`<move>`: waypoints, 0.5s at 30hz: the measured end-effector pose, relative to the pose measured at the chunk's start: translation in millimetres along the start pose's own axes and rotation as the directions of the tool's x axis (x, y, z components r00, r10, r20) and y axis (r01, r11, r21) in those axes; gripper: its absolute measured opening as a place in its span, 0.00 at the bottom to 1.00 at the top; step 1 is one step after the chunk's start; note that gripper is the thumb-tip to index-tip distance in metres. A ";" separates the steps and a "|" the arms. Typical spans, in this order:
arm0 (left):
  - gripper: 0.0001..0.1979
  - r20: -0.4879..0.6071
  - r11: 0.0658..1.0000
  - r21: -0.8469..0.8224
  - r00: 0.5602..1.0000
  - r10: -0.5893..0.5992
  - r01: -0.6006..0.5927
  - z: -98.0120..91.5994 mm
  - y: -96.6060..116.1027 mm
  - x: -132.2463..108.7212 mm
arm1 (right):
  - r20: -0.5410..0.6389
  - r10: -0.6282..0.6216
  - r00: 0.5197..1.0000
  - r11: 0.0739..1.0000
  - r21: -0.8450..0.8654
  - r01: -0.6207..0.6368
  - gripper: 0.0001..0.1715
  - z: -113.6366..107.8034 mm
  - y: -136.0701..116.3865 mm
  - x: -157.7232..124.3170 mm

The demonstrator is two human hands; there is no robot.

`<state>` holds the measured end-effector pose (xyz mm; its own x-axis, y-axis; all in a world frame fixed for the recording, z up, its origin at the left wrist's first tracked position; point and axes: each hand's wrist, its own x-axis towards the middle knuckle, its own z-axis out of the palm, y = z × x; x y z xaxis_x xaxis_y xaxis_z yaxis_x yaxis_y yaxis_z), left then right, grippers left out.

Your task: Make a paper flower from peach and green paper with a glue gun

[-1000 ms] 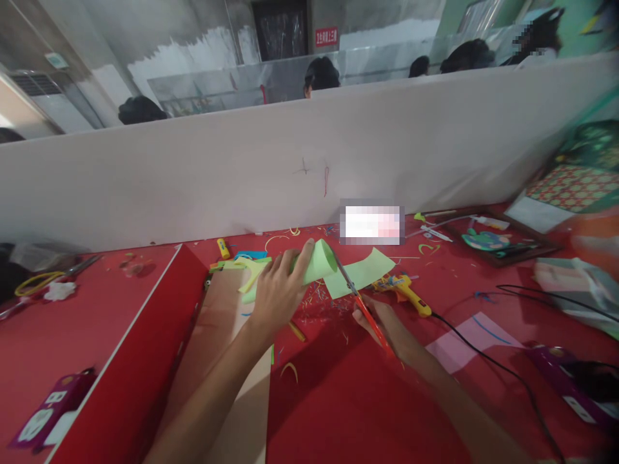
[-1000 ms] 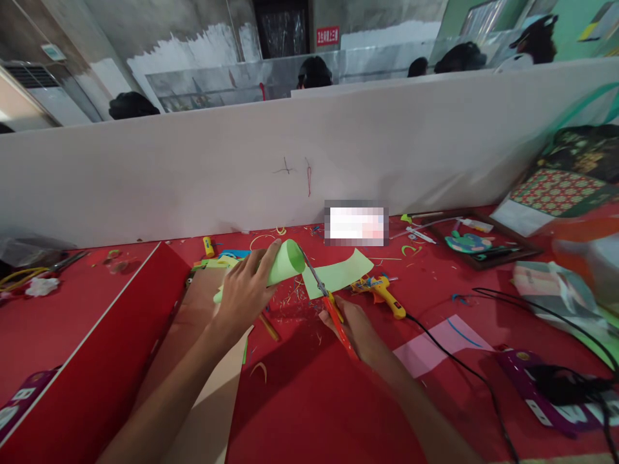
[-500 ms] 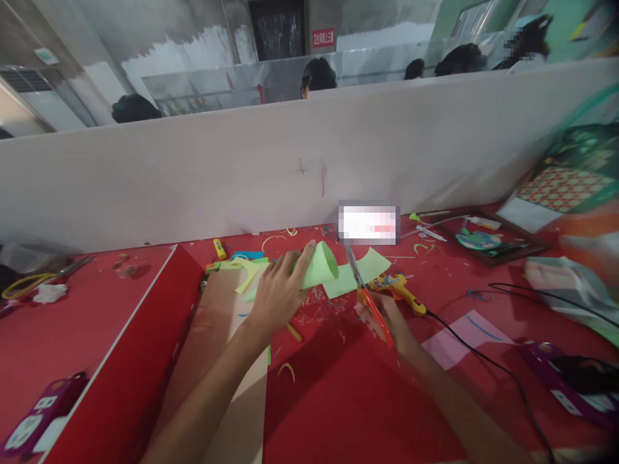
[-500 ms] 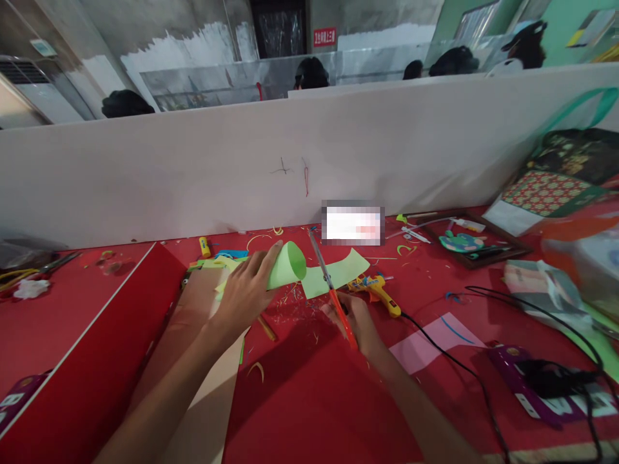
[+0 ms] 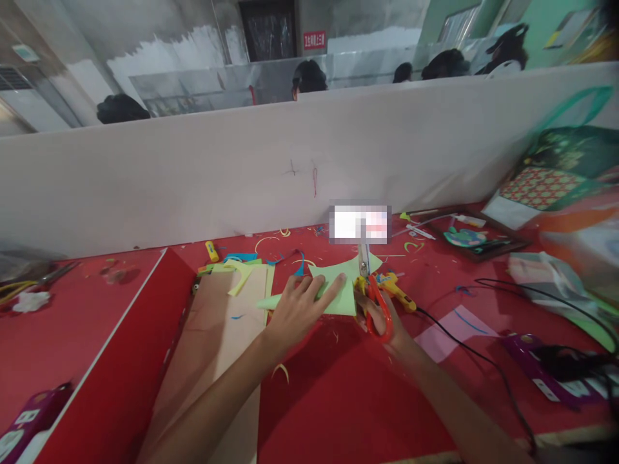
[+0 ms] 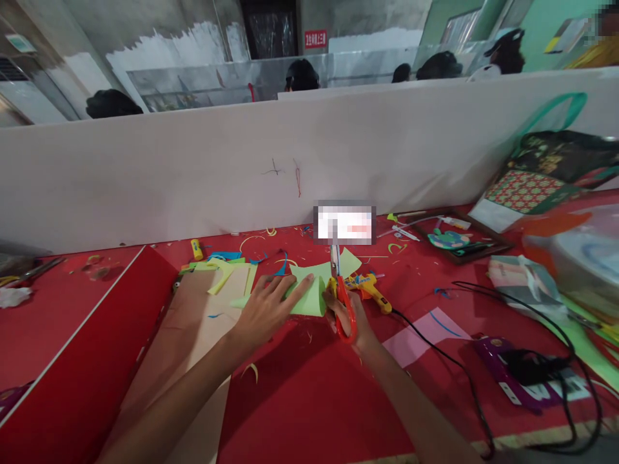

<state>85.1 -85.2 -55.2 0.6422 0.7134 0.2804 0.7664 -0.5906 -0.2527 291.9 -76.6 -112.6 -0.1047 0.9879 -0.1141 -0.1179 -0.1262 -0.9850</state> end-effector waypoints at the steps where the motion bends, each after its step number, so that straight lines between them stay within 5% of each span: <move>1: 0.42 0.006 1.000 -0.005 1.000 0.005 -0.005 -0.4 0.1 0.4 | -0.007 0.000 1.000 1.000 -0.012 0.000 0.27 -0.2 0.9 0.1; 6: 0.42 0.090 0.980 -0.198 0.996 -0.005 0.023 -3.4 -6.2 2.9 | -0.040 -0.049 0.998 0.999 -0.008 0.048 0.25 0.2 -1.7 1.3; 12: 0.46 0.245 0.819 -0.558 0.969 0.009 0.133 -16.5 -28.0 -1.2 | -0.052 0.047 0.998 0.982 0.184 -0.036 0.25 6.5 -9.9 3.9; 15: 0.45 0.339 0.765 -0.609 0.941 0.014 0.209 -22.5 -33.0 -2.4 | -0.070 -0.036 0.997 0.997 0.067 0.040 0.24 6.7 -7.7 1.7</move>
<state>58.7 -75.9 -26.7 0.6096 0.7909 -0.0540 0.7292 -0.5327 0.4296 286.0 -74.5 -104.3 -0.0311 0.9957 -0.0876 -0.1875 -0.0919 -0.9780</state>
